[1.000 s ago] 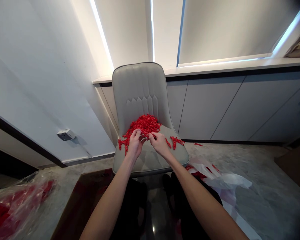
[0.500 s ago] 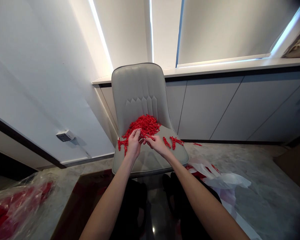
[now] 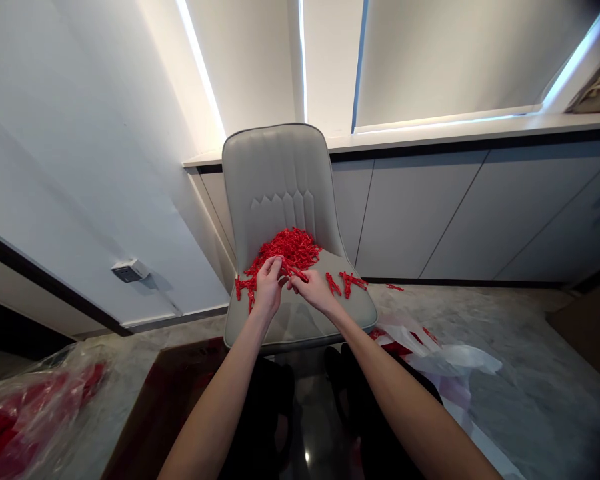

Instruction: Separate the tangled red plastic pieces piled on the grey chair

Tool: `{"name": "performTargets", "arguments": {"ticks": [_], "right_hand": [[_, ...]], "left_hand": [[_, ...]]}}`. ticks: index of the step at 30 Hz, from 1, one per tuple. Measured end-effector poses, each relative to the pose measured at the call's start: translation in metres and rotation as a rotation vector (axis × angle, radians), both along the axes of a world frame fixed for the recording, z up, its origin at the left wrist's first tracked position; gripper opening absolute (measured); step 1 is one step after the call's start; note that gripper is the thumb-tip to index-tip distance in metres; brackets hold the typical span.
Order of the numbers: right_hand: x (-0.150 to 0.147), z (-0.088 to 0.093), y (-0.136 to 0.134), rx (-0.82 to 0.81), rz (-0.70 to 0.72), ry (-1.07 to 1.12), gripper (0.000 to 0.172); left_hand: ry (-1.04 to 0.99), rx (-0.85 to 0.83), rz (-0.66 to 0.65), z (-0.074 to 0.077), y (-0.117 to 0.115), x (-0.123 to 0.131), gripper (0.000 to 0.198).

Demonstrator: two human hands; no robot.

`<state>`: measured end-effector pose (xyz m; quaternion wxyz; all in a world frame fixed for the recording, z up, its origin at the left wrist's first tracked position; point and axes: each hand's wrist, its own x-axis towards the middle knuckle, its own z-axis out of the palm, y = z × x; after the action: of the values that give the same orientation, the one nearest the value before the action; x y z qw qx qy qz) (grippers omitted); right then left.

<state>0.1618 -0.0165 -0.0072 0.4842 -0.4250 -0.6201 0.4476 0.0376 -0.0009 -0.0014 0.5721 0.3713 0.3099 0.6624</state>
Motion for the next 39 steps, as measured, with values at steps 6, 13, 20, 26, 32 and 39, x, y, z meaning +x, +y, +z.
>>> {"name": "performTargets", "arguments": {"ticks": [6, 13, 20, 26, 32, 39], "right_hand": [[0.000, 0.000, -0.001, 0.027, -0.007, -0.007, 0.027], [-0.002, -0.005, 0.003, -0.028, 0.083, 0.095, 0.026], [0.006, -0.004, 0.004, 0.036, 0.047, 0.068, 0.036], [0.010, -0.009, 0.008, 0.107, 0.078, 0.027, 0.042], [0.018, -0.013, 0.012, 0.133, 0.091, -0.105, 0.041], [0.036, -0.019, 0.016, -0.068, 0.078, -0.229, 0.035]], "left_hand": [[0.009, -0.012, 0.001, 0.002, -0.001, 0.000, 0.032], [0.022, -0.015, 0.021, 0.001, 0.001, -0.002, 0.029], [0.249, 0.036, -0.035, -0.001, -0.001, -0.002, 0.031], [0.296, 0.020, -0.050, -0.003, -0.001, 0.000, 0.033], [0.373, 0.010, -0.048, -0.005, 0.000, 0.001, 0.032], [0.431, -0.241, 0.028, -0.013, 0.007, -0.005, 0.027]]}}
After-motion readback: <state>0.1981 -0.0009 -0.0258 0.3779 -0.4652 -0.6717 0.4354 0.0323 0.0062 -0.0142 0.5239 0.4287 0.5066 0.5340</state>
